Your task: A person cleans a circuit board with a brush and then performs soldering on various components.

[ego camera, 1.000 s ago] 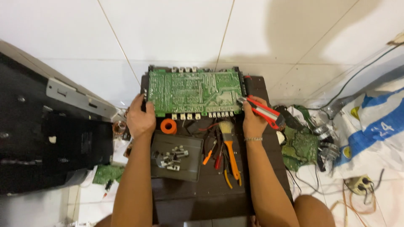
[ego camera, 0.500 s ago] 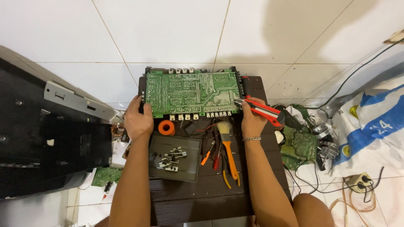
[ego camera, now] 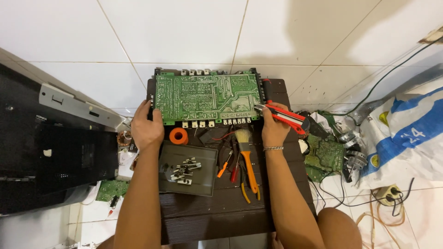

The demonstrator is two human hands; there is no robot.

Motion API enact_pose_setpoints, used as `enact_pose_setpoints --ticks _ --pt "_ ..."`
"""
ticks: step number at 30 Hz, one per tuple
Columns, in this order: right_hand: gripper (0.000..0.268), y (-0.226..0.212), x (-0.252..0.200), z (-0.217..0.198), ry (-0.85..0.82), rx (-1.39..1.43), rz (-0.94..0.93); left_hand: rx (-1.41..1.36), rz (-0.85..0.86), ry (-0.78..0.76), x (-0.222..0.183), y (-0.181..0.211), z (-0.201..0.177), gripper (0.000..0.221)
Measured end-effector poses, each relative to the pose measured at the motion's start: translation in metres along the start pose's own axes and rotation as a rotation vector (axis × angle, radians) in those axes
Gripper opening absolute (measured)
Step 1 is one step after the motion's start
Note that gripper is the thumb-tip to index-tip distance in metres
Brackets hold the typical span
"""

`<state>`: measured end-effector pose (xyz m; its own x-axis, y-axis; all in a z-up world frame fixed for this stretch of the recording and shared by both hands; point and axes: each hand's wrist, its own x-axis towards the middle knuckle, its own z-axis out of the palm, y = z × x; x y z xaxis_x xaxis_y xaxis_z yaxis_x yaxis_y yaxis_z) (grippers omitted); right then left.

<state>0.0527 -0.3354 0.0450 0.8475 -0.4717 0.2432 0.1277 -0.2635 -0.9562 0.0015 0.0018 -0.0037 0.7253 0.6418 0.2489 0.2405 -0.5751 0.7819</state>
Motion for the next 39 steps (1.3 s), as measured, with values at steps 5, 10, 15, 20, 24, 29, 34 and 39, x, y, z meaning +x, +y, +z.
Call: enact_pose_setpoints --ticks 5,10,15,20,24,29,34,39 --pt "0.030 0.004 0.000 -0.001 -0.014 -0.036 -0.031 -0.013 0.006 0.012 0.000 -0.004 0.003 0.046" --pt "0.027 0.007 0.001 0.001 0.007 -0.026 -0.027 -0.008 0.005 0.015 0.000 -0.001 0.001 0.046" --pt "0.026 0.009 0.001 0.002 0.012 -0.012 -0.082 -0.013 0.023 0.000 0.003 0.000 0.000 0.046" --pt "0.024 -0.003 0.001 0.002 0.012 -0.056 -0.051 -0.001 0.029 0.044 0.003 -0.009 0.007 0.044" --pt "0.023 0.002 -0.001 0.001 0.025 -0.012 -0.042 0.003 0.041 0.042 0.000 -0.007 0.004 0.044" --pt "0.025 0.002 -0.001 0.001 0.017 -0.023 -0.052 0.012 0.034 0.038 0.002 -0.010 0.006 0.044" --pt "0.025 0.004 0.000 0.000 0.007 -0.047 -0.039 -0.004 0.021 0.012 0.001 -0.008 0.004 0.046" --pt "0.027 -0.001 -0.002 0.004 0.022 0.061 -0.013 0.003 0.000 0.009 0.001 -0.003 0.002 0.046"
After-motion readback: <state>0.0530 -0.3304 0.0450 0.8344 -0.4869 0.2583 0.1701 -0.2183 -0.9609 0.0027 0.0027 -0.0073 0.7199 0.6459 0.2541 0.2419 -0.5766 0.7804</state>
